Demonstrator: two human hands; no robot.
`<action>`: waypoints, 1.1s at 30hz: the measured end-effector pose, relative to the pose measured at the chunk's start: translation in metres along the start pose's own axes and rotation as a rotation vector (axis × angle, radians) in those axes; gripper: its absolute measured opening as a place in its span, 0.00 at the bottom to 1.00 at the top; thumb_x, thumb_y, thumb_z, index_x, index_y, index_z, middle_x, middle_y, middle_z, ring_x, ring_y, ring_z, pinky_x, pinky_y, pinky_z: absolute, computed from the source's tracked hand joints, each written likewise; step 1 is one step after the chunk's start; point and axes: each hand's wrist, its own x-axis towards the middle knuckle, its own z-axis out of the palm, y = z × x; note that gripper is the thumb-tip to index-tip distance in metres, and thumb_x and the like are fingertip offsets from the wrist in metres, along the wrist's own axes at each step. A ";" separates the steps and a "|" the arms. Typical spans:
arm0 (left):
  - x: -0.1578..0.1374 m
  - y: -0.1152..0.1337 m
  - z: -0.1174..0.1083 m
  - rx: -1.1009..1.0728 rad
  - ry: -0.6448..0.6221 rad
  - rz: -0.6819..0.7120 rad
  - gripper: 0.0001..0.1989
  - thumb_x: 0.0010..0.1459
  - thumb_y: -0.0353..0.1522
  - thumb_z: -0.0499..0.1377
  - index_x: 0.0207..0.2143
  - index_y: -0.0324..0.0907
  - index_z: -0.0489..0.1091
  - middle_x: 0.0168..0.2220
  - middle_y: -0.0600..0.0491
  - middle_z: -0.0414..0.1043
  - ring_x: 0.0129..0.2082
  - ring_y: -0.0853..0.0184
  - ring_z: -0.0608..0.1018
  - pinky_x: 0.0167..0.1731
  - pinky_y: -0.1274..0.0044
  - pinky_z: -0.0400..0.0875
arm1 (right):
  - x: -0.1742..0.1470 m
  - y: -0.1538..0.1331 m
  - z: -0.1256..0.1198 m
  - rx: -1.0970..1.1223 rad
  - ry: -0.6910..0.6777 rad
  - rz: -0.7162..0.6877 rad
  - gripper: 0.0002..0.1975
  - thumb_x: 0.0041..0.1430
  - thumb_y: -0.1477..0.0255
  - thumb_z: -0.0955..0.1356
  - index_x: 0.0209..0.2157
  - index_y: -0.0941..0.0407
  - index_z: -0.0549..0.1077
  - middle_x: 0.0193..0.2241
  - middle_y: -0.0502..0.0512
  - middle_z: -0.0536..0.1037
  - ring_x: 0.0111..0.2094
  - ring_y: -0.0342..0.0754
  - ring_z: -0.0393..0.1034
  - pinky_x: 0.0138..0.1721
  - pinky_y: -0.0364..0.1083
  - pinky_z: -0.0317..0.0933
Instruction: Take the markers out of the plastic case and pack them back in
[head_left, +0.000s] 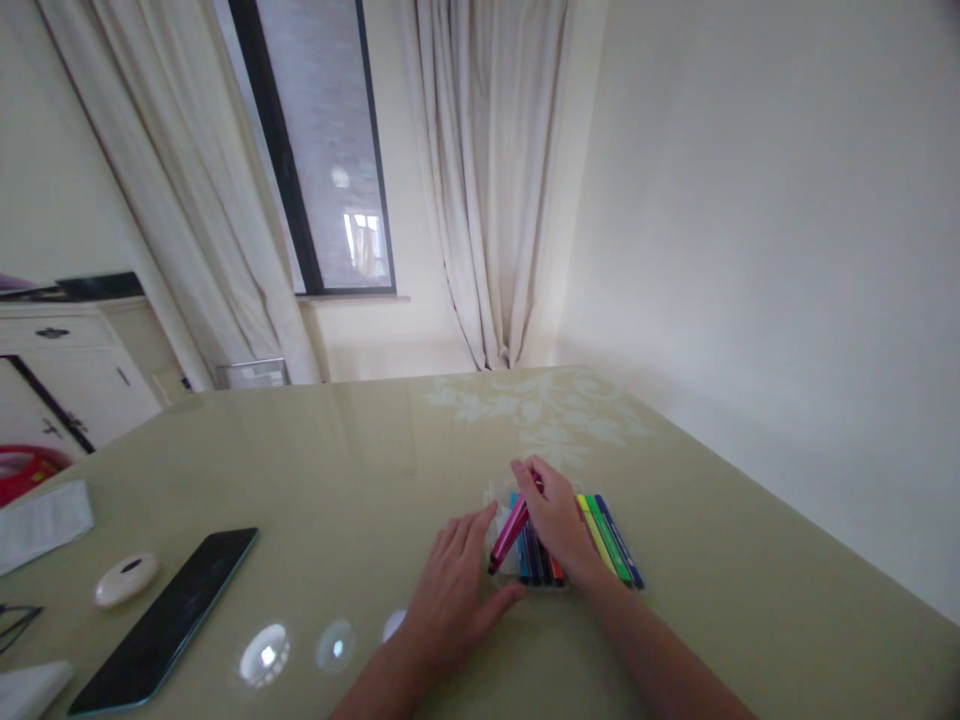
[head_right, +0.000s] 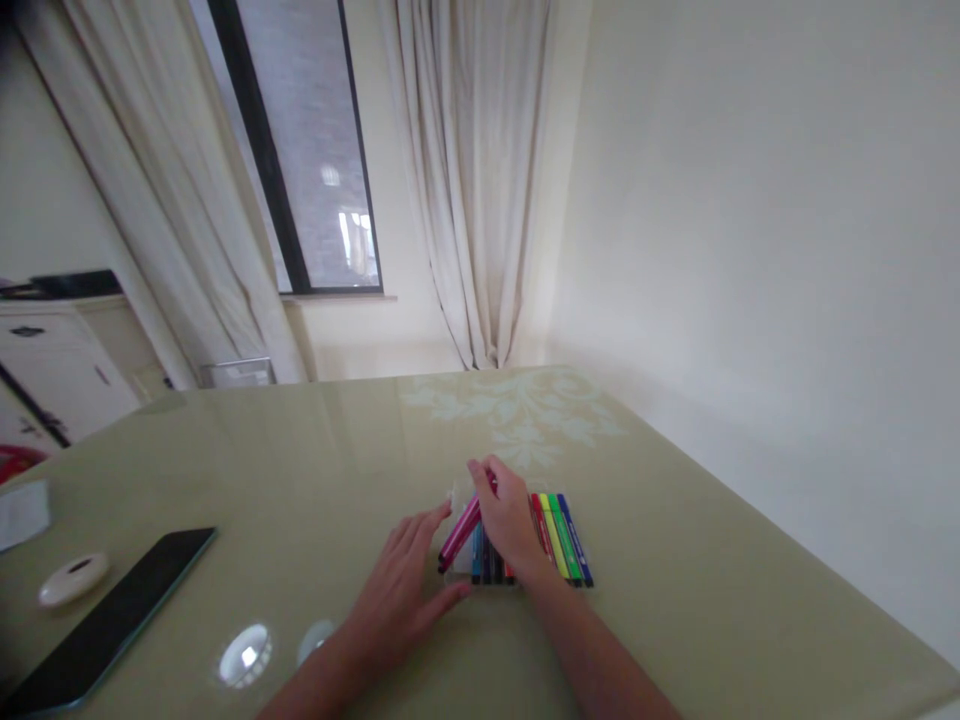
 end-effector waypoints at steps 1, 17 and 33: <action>0.000 0.001 0.002 0.014 0.018 0.021 0.39 0.65 0.48 0.59 0.71 0.46 0.48 0.65 0.41 0.65 0.62 0.52 0.69 0.61 0.55 0.65 | -0.003 -0.004 0.003 0.020 -0.008 -0.004 0.22 0.70 0.54 0.62 0.26 0.54 0.65 0.21 0.45 0.64 0.25 0.44 0.59 0.29 0.44 0.53; 0.014 -0.040 -0.049 0.554 -0.118 -0.613 0.19 0.72 0.34 0.44 0.51 0.37 0.71 0.46 0.41 0.75 0.42 0.57 0.81 0.42 0.68 0.74 | 0.007 0.030 -0.010 -0.474 -0.193 -0.032 0.18 0.72 0.65 0.59 0.31 0.54 0.73 0.32 0.59 0.78 0.37 0.53 0.71 0.42 0.50 0.61; 0.005 0.018 -0.015 0.132 -0.237 0.050 0.25 0.61 0.46 0.63 0.58 0.48 0.68 0.57 0.49 0.72 0.57 0.54 0.71 0.60 0.61 0.62 | 0.001 0.027 0.004 -0.515 -0.368 -0.147 0.15 0.72 0.64 0.64 0.33 0.56 0.73 0.35 0.54 0.75 0.39 0.48 0.70 0.43 0.46 0.58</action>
